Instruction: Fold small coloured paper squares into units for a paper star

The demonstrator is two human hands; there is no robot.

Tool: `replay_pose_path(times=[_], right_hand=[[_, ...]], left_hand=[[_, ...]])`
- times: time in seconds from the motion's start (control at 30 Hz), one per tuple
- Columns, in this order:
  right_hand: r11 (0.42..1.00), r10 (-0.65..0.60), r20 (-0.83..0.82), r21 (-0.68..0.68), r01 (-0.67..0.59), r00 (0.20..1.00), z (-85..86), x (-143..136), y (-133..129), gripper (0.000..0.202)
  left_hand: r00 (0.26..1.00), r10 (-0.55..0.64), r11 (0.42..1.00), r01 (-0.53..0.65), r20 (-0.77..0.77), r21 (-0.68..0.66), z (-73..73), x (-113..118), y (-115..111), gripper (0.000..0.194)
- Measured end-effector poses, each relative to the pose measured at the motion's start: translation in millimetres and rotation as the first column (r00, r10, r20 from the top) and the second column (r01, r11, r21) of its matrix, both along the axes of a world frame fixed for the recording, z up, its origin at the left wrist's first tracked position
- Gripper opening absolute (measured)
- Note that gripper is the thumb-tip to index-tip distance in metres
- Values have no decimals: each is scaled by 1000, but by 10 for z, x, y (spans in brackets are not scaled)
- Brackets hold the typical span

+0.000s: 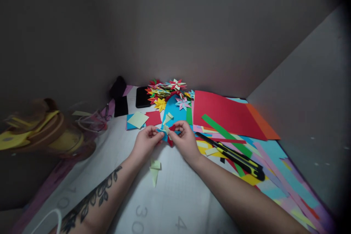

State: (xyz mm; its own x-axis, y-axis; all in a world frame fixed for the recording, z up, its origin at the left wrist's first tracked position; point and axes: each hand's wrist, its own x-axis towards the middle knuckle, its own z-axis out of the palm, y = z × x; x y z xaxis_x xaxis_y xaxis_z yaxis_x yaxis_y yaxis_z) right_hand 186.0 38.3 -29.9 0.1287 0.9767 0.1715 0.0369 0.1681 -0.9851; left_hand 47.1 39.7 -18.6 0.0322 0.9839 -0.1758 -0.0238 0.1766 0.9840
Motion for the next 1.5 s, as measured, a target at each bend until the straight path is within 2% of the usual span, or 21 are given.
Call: replay_pose_path(times=[0.23,0.33,0.53,0.7,0.83,0.93,1.07,1.13,1.2,1.3,1.5], right_hand=[[995,92,-20,-32,-93,996,16,12,-10,23],[991,127,-38,-41,-128,991,20,6,-24,24],[978,190,-93,-65,-196,977,2,-13,-43,27],[985,160,-47,-62,-162,986,-14,-39,-49,33],[985,139,-52,-98,-143,989,12,-37,-47,33],[983,128,-20,-133,-130,992,46,-19,-52,32],[985,126,36,-123,-121,991,61,-5,-57,31],[987,127,40,-106,-122,991,48,-6,-53,31],[986,134,32,-103,-130,991,28,-7,-46,30],[986,135,33,-104,-131,990,1,-4,-38,31],[980,170,-8,-103,-170,985,-37,2,-30,32]], left_hand=[[998,-5,999,7,-68,40,16,-29,7,28],[994,21,995,-11,-104,100,3,-49,18,25],[999,27,994,-25,-17,102,-26,-27,21,30],[997,59,991,-65,56,115,1,12,-7,33],[999,34,981,-27,-32,190,34,-24,-19,29],[967,28,935,65,-254,349,61,-81,-25,22],[881,45,827,232,-471,513,57,-145,-27,8],[857,57,775,284,-511,564,38,-162,-23,5],[844,81,749,300,-530,591,18,-171,-16,7],[829,97,730,317,-550,606,-2,-177,-3,11],[818,133,700,322,-559,637,3,-195,4,7]])
